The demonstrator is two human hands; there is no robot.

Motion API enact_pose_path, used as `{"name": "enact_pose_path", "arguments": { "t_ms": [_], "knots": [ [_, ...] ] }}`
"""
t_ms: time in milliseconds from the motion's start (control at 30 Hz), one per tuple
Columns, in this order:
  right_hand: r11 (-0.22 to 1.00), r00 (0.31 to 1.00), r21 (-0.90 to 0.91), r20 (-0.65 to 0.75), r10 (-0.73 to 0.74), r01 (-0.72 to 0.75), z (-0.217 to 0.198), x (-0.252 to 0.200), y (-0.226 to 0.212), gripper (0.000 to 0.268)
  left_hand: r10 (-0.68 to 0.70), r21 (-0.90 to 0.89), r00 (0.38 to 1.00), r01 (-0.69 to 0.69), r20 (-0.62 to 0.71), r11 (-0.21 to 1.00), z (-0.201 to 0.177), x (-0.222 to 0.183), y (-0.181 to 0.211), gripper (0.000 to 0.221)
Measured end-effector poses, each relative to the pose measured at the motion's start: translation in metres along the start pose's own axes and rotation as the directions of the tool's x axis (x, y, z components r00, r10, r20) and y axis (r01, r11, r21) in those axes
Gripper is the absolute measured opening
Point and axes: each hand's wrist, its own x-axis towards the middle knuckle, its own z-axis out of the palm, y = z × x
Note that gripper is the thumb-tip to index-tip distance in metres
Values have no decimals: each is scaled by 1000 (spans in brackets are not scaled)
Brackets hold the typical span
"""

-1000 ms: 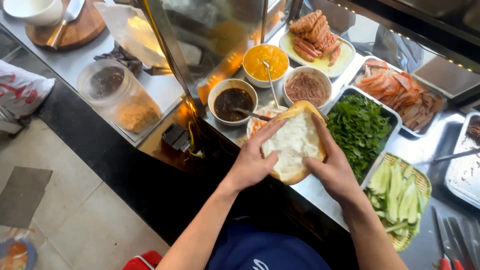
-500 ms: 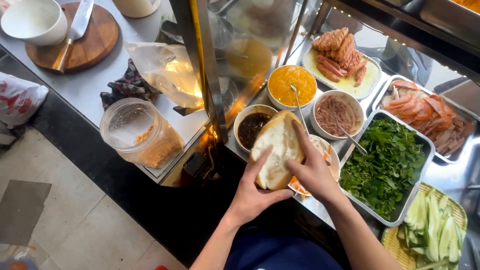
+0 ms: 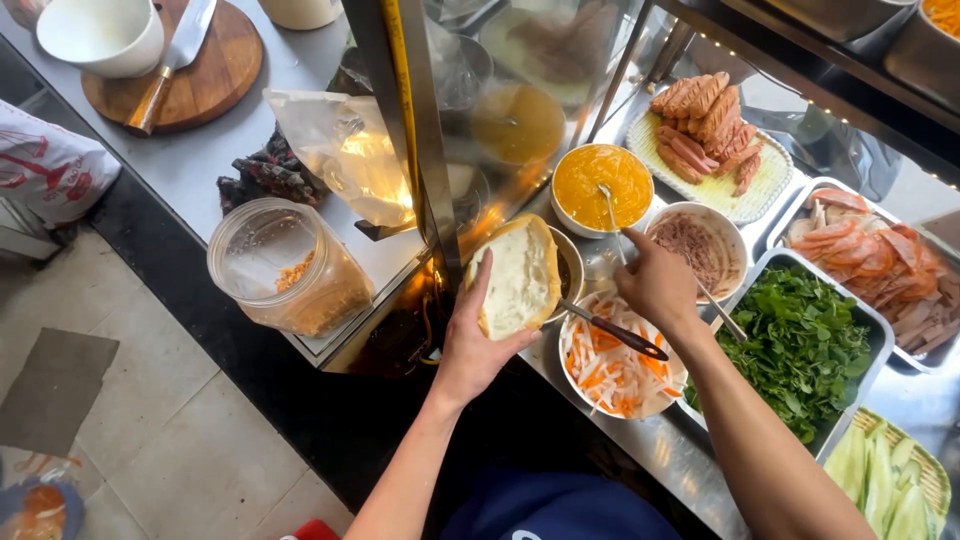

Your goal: Preparing a Banh Mi sandwich and a food container with various ingredients at a food stall

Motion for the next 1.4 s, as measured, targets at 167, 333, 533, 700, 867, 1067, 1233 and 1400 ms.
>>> {"name": "enact_pose_path", "arguments": {
  "t_ms": [167, 333, 533, 700, 867, 1067, 1233, 1400],
  "knots": [
    [814, 665, 166, -676, -317, 557, -4, 28, 16, 19, 0, -26, 1000, 0, -10, 1000, 7, 10, 4, 117],
    [776, 570, 52, -710, -414, 629, -31, 17, 15, 11, -8, -43, 1000, 7, -25, 999, 9, 18, 7, 118],
    [755, 678, 202, -620, -395, 624, -17, 13, 4, 10, -12, 1, 1000, 12, -13, 1000, 13, 24, 3, 123],
    [753, 811, 396, -500, -303, 526, -19, 5, -3, 13, -41, 16, 999, 41, -16, 999, 8, 24, 2, 125],
    [415, 921, 836, -388, -19, 360, -28, 3, -11, 21, -66, 14, 998, 66, -3, 998, 5, 25, 4, 123],
    [593, 903, 703, -415, -106, 393, -26, 8, -11, 16, -77, 62, 997, 75, 23, 995, 6, 30, 8, 126],
    [123, 968, 973, -209, 138, 193, -11, 17, 6, 20, -82, 83, 996, 78, 42, 993, 8, 39, 9, 127],
    [18, 974, 980, -199, 103, 199, -41, -34, -2, 24, -32, 200, 994, 11, 103, 980, 19, 51, 18, 128]
  ]
}}
